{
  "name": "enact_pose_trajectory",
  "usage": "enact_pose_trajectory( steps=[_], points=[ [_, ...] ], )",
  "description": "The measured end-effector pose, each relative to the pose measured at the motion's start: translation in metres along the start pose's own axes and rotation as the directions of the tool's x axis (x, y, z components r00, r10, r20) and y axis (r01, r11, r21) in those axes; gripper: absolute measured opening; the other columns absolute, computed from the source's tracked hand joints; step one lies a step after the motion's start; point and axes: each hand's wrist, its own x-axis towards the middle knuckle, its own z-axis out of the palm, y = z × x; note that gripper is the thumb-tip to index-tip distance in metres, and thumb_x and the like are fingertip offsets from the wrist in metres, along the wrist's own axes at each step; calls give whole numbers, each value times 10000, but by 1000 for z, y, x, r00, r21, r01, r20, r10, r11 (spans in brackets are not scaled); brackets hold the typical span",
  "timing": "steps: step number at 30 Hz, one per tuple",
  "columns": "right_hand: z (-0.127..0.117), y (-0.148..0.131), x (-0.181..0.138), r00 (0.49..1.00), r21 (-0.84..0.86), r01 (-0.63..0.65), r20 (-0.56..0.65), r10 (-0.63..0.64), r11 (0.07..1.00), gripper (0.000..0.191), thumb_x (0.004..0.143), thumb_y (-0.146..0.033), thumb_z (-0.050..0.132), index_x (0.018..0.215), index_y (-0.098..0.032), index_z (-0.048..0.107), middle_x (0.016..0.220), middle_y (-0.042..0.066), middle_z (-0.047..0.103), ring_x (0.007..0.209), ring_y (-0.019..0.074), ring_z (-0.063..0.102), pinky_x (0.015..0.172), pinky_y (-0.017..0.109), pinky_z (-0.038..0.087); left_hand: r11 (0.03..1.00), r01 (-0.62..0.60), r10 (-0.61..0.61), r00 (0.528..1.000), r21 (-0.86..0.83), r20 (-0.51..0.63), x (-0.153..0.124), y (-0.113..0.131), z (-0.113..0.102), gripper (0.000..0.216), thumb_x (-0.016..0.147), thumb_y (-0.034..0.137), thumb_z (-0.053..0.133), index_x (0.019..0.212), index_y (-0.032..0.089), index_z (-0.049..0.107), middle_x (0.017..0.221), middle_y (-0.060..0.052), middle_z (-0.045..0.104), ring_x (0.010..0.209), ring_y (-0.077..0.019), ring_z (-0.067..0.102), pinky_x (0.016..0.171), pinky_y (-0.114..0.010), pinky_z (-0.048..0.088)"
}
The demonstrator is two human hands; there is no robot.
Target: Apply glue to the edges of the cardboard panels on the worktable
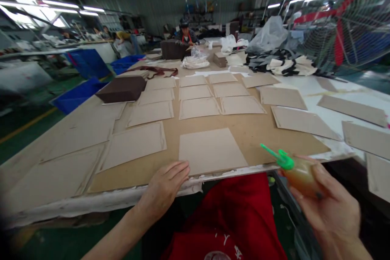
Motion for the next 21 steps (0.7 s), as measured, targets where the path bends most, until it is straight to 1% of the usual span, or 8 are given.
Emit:
enact_pose_trajectory(
  steps=[3, 7, 10, 13, 14, 16, 18, 21],
  points=[
    [42, -3, 4, 935, 335, -355, 155, 320, 873, 348, 686, -444, 780, 973, -249, 752, 986, 74, 719, 797, 270, 709, 609, 321, 601, 962, -181, 200, 976, 203, -81, -8, -6, -4, 263, 956, 95, 521, 1180, 134, 653, 1170, -113, 715, 1093, -245, 659, 1000, -403, 544],
    [76, -6, 1, 857, 356, -504, 315, 407, 787, 431, 656, -433, 818, 1027, -231, 730, 968, 67, 723, 770, 255, 708, 528, 263, 585, 962, -172, 217, 953, 211, -211, -21, -2, -4, 199, 932, 76, 588, 1111, 143, 645, 1095, -98, 724, 1049, -213, 670, 967, -365, 570],
    [88, -9, -1, 846, 331, -512, 355, 398, 793, 413, 652, -434, 841, 995, -235, 726, 922, 65, 716, 742, 255, 702, 448, 237, 541, 998, -19, 42, 926, 64, -375, -37, 8, 1, 215, 903, 46, 616, 1067, 178, 661, 1141, -95, 706, 1101, -212, 653, 989, -378, 548],
    [94, -10, 0, 863, 288, -441, 396, 313, 850, 390, 671, -418, 847, 987, -230, 717, 842, 50, 693, 611, 195, 639, 393, 220, 496, 920, 297, -390, 744, -255, -542, -52, 22, 8, 99, 896, 145, 664, 979, 196, 685, 1031, -73, 724, 938, -191, 692, 818, -321, 587],
    [96, -10, 2, 868, 270, -411, 408, 283, 871, 390, 677, -413, 847, 992, -226, 713, 803, 43, 679, 554, 167, 596, 372, 212, 475, 804, 400, -586, 658, -440, -473, -55, 27, 11, 52, 904, 215, 671, 948, 191, 684, 948, -63, 732, 812, -169, 695, 688, -275, 582],
    [100, -10, 7, 873, 233, -365, 422, 245, 901, 401, 678, -407, 852, 1002, -220, 707, 737, 28, 649, 492, 137, 532, 346, 201, 447, 405, 534, -856, 507, -742, -103, -57, 38, 15, 192, 906, 357, 671, 905, 165, 671, 827, -58, 732, 615, -133, 655, 468, -200, 487],
    [109, -10, 16, 885, 215, -326, 411, 218, 920, 418, 668, -414, 858, 1007, -224, 704, 718, 20, 632, 499, 142, 532, 345, 203, 450, 13, 595, -847, 434, -804, 307, -53, 48, 20, 308, 864, 438, 701, 880, 133, 666, 814, -80, 738, 578, -129, 653, 406, -170, 424],
    [129, -7, 32, 903, 241, -266, 401, 154, 933, 415, 652, -431, 859, 981, -238, 696, 786, 19, 645, 600, 176, 597, 429, 241, 522, -232, 609, -690, 447, -759, 569, -44, 57, 27, 384, 779, 448, 781, 924, 107, 682, 869, -110, 757, 634, -143, 696, 438, -158, 446]
  ],
)
